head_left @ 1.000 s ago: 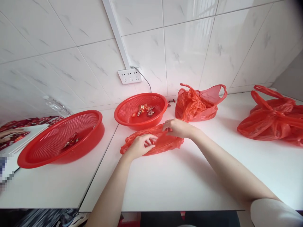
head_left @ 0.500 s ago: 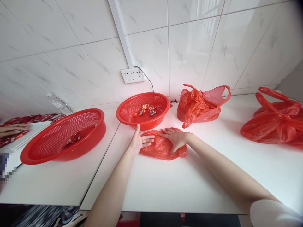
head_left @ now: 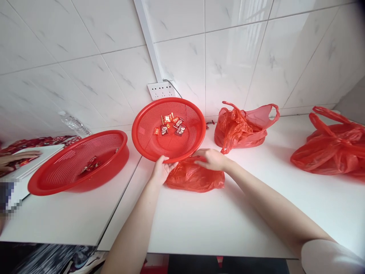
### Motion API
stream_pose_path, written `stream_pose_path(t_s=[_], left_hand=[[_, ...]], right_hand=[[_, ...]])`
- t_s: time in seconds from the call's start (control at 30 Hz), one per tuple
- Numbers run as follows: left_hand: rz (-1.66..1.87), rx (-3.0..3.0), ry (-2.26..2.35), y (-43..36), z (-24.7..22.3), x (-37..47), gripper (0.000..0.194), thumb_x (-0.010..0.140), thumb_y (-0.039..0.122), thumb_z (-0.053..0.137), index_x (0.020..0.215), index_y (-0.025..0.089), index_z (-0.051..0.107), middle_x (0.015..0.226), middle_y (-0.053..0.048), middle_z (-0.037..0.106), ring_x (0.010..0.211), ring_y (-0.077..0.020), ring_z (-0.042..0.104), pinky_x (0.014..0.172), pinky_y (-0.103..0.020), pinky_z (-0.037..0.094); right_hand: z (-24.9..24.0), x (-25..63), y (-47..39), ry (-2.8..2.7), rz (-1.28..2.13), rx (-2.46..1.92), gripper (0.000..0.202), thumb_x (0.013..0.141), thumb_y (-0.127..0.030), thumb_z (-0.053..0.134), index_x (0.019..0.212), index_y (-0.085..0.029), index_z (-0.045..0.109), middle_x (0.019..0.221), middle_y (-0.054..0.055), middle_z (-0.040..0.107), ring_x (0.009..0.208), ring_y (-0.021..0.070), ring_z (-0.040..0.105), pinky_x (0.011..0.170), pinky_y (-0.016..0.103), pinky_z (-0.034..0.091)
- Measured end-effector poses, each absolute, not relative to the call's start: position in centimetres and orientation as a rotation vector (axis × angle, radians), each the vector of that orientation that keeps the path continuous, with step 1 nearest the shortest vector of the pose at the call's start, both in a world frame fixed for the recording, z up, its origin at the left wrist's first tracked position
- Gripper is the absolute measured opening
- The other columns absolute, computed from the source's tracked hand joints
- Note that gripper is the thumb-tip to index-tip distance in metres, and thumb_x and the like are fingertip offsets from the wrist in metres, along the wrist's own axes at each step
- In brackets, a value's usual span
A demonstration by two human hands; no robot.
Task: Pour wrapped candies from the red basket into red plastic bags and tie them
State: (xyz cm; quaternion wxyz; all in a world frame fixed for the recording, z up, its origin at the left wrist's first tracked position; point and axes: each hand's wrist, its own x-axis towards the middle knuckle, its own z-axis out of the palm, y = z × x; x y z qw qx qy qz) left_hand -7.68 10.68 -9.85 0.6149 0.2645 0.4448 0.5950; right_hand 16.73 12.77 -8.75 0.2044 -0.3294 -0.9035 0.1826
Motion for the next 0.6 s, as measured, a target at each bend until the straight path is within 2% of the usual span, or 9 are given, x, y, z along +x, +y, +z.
stream_pose_path(t_s=[0.07,0.13,0.27,0.33,0.4,0.6], left_hand=[[1.396,0.625,1.011,10.5,-10.1,-7.5,0.007,0.071,0.012,0.055,0.077,0.016,0.056,0.087,-0.003,0.070,0.077,-0.0139,0.068,0.071,-0.026,0.060],[1.401,0.654,0.986,10.3,-10.1,-7.1,0.009,0.071,0.014,0.057,0.080,0.016,0.057,0.090,-0.003,0.070,0.083,-0.0155,0.068,0.072,-0.028,0.059],[1.397,0.737,0.935,9.5,-9.7,-5.8,0.019,0.070,0.018,0.058,0.089,0.014,0.059,0.099,-0.007,0.070,0.094,-0.0208,0.066,0.077,-0.034,0.059],[1.409,0.751,0.925,9.0,-9.5,-5.0,0.023,0.068,0.019,0.060,0.090,0.013,0.060,0.096,-0.007,0.070,0.098,-0.0243,0.066,0.080,-0.039,0.058],[1.436,0.761,0.919,8.5,-9.3,-4.4,0.027,0.066,0.019,0.062,0.092,0.014,0.060,0.093,-0.006,0.070,0.100,-0.0268,0.065,0.081,-0.043,0.058],[1.500,0.868,0.916,8.1,-9.5,-3.7,0.036,0.065,0.018,0.064,0.101,0.019,0.061,0.090,-0.002,0.069,0.102,-0.0282,0.065,0.082,-0.047,0.057]], right_hand=[[-8.1,16.6,12.6,-2.415,0.342,-0.914,0.031,0.096,-0.027,0.041,0.116,-0.018,0.063,0.108,0.008,0.069,0.096,0.0186,0.063,0.088,0.031,0.045],[-7.7,16.3,12.3,-2.344,0.175,-0.921,0.032,0.098,-0.029,0.038,0.110,-0.018,0.065,0.104,0.009,0.069,0.097,0.0197,0.061,0.089,0.032,0.043],[-7.3,15.9,11.7,-2.328,-0.056,-0.920,0.032,0.098,-0.029,0.035,0.117,-0.020,0.060,0.117,0.010,0.065,0.109,0.0219,0.055,0.104,0.040,0.033],[-7.3,15.6,11.5,-2.348,-0.094,-0.875,0.033,0.099,-0.027,0.033,0.122,-0.020,0.057,0.122,0.008,0.063,0.114,0.0201,0.053,0.112,0.042,0.022],[-7.4,15.4,11.4,-2.369,-0.116,-0.839,0.034,0.100,-0.027,0.032,0.122,-0.021,0.056,0.123,0.006,0.063,0.116,0.0188,0.053,0.115,0.041,0.017],[-7.4,15.2,11.3,-2.386,-0.110,-0.930,0.036,0.100,-0.034,0.034,0.119,-0.018,0.060,0.125,0.010,0.061,0.113,0.0229,0.052,0.101,0.037,0.034]])
